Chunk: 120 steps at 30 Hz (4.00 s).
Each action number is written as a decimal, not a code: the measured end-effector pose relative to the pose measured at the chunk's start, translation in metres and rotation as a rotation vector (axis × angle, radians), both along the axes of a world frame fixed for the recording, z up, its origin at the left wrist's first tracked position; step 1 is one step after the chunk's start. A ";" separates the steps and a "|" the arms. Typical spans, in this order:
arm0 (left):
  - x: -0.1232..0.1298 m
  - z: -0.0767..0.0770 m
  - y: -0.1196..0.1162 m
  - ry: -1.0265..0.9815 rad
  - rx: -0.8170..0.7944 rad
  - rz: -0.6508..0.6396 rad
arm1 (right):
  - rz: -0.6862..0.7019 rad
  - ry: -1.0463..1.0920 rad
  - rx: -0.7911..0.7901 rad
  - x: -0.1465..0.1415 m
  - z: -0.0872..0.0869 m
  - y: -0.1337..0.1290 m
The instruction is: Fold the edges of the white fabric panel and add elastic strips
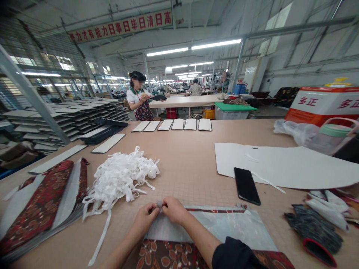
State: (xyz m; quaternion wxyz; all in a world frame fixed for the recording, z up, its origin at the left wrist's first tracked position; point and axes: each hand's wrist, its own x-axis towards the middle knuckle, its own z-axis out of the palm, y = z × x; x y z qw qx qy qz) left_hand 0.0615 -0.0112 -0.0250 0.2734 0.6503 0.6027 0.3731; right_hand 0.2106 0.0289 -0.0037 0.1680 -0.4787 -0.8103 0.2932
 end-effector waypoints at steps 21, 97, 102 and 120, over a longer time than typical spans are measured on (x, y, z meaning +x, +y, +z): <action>0.001 0.002 -0.014 0.767 0.383 0.007 | 0.143 0.099 0.038 0.001 -0.007 0.017; 0.088 0.053 -0.064 0.876 -0.267 -0.878 | -0.020 -0.457 0.162 0.181 0.053 -0.039; 0.103 0.072 -0.027 0.596 -0.181 -0.686 | -0.199 -0.427 0.266 0.168 0.016 -0.030; 0.129 0.028 0.016 0.957 0.641 -0.529 | -0.059 -0.469 0.459 0.178 0.010 -0.040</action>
